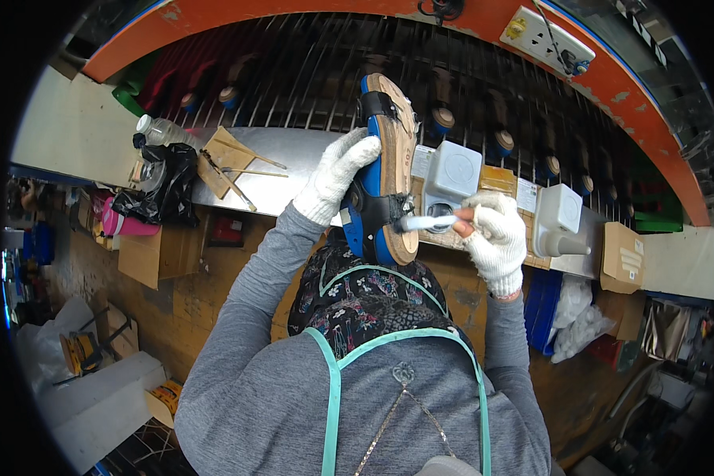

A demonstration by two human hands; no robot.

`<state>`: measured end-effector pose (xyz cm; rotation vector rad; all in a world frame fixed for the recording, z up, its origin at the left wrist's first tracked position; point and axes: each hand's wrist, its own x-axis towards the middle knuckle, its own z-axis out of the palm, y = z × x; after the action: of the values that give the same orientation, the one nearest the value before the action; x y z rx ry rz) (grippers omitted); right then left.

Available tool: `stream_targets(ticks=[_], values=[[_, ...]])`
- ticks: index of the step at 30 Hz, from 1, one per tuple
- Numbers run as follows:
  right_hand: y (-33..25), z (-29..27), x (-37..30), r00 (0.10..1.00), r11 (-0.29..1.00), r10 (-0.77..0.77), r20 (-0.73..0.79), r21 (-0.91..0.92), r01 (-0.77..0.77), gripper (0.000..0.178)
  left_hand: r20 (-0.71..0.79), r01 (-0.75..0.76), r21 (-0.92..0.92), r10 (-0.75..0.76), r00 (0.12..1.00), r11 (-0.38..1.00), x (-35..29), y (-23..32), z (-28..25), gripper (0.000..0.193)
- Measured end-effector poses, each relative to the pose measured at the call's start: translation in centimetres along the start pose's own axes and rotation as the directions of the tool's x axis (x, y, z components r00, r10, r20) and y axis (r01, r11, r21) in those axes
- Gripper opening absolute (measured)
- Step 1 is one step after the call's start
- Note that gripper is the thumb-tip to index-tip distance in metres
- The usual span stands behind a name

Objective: The person repeatedly dips a brush into a container of gray adhesive and applies it to the sole and side edges of a blue and black shoe. The person rotates the shoe to cover different areas and places it on a rack between applications.

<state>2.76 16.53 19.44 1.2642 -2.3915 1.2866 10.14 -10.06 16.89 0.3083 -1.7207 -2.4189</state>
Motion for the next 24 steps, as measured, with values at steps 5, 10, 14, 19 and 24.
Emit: stream_targets(ticks=[5,10,14,19,24], values=[[-0.1,-0.2,0.0,0.999,0.999,0.021,0.026,-0.028,-0.02,0.016,0.013,0.045,-0.058,-0.044,0.999,0.997,-0.3,0.1,0.4,0.076],[0.8,0.2,0.9,0.999,0.885,0.047,0.018,0.462,-0.05,0.011,0.099,0.044,-0.182,-0.026,0.995,0.982,-1.7,-0.2,0.9,0.056],[1.6,2.5,0.7,0.966,0.921,0.253,-0.047,0.316,-0.226,0.01,0.051,0.054,-0.272,-0.042,0.998,0.961,-3.1,-1.5,1.6,0.061],[1.3,2.0,-2.2,0.834,0.694,0.41,0.369,0.468,-0.548,0.012,-0.154,0.107,-0.303,-0.16,0.975,0.947,-4.3,-2.8,1.1,0.065],[0.0,-0.6,-4.2,0.851,0.784,0.409,0.33,0.351,-0.513,0.015,-0.249,0.077,-0.185,-0.122,0.961,0.98,-4.7,-2.5,-0.6,0.061]])
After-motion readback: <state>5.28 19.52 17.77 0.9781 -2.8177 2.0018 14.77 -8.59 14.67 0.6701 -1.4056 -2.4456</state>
